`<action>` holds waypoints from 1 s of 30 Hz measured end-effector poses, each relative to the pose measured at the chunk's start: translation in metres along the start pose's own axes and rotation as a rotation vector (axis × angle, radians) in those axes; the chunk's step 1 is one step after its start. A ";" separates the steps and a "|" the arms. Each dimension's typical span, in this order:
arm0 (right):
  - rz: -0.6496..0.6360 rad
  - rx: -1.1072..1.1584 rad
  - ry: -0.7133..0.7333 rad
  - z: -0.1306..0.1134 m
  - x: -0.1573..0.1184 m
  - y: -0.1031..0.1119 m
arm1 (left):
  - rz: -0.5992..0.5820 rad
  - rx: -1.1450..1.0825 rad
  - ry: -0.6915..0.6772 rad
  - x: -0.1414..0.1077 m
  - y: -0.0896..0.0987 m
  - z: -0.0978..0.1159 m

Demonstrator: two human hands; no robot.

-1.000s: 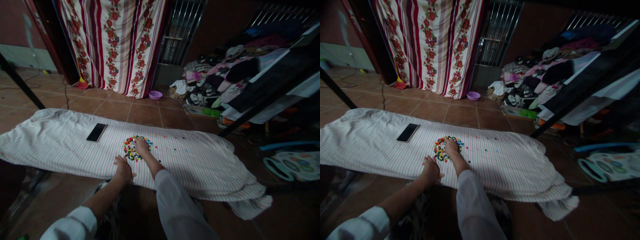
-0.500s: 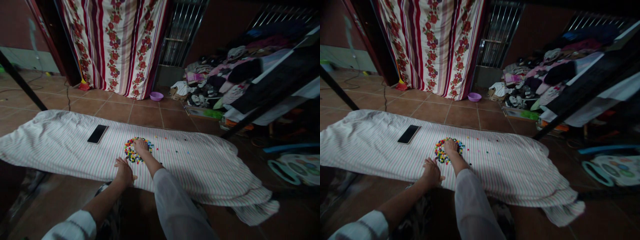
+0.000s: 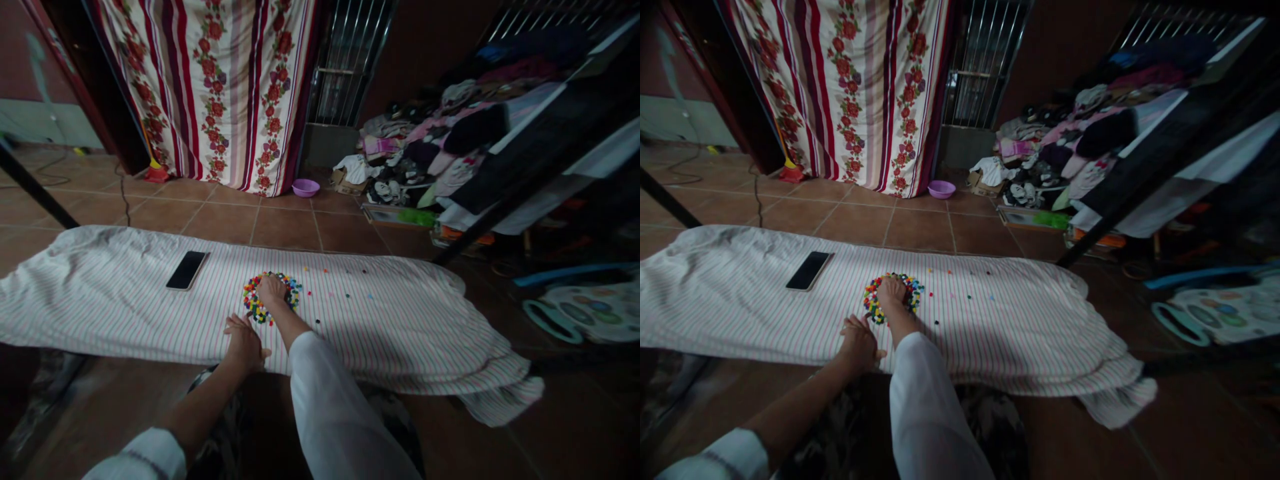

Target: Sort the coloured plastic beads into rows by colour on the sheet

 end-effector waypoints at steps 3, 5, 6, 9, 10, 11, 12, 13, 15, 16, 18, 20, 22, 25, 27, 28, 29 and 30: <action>0.068 0.046 0.004 0.001 -0.002 -0.007 | 0.001 0.009 -0.004 -0.001 0.000 0.000; 0.084 0.063 0.011 0.003 -0.003 -0.009 | 0.006 0.020 -0.017 -0.001 0.001 0.000; 0.085 0.067 0.017 0.005 -0.003 -0.010 | 0.009 0.026 -0.023 -0.001 0.000 0.000; 0.083 0.066 0.063 0.007 -0.003 -0.010 | 0.006 0.031 -0.030 0.001 0.000 0.001; 0.089 0.063 0.083 0.008 -0.003 -0.010 | 0.002 0.028 -0.028 0.001 0.000 0.001; 0.095 0.059 0.103 0.008 -0.003 -0.009 | -0.004 0.024 -0.027 0.001 -0.001 0.001; 0.103 0.056 0.122 0.008 -0.003 -0.010 | -0.009 0.022 -0.027 0.002 -0.001 0.001; 0.110 0.052 0.142 0.008 -0.003 -0.010 | -0.012 0.020 -0.028 0.002 -0.001 0.001; 0.119 0.041 0.187 0.007 -0.003 -0.012 | -0.014 0.022 -0.027 0.002 0.000 0.001; 0.119 0.035 0.209 0.007 -0.003 -0.013 | -0.014 0.024 -0.028 0.002 0.000 0.001; 0.115 0.026 0.247 0.006 -0.003 -0.016 | -0.009 0.026 -0.028 0.002 -0.001 0.001; 0.106 0.028 0.272 0.005 -0.002 -0.017 | -0.005 0.017 -0.025 0.002 -0.001 0.001; 0.091 0.041 0.296 0.004 0.000 -0.019 | -0.004 0.001 -0.013 0.003 -0.001 0.001; 0.078 0.071 0.317 0.004 0.001 -0.021 | -0.006 -0.018 0.002 0.003 -0.003 0.001; 0.088 0.100 0.314 0.005 0.001 -0.021 | 0.007 -0.012 0.003 0.003 -0.003 0.002; 0.097 0.122 0.307 0.006 0.002 -0.021 | 0.014 -0.005 0.001 0.003 -0.003 0.002; 0.105 0.151 0.299 0.007 0.002 -0.020 | 0.016 0.002 0.000 0.003 -0.004 0.002; 0.113 0.186 0.289 0.009 0.002 -0.020 | 0.015 0.004 0.000 0.003 -0.004 0.002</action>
Point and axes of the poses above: each hand's wrist, its own x-axis towards the middle knuckle, its own y-axis out of the back of the hand, z = x × y, the point moved 2 cm from there along x, towards the middle knuckle, and after that the axes turned 7 degrees about -y, right-handed, at the moved point
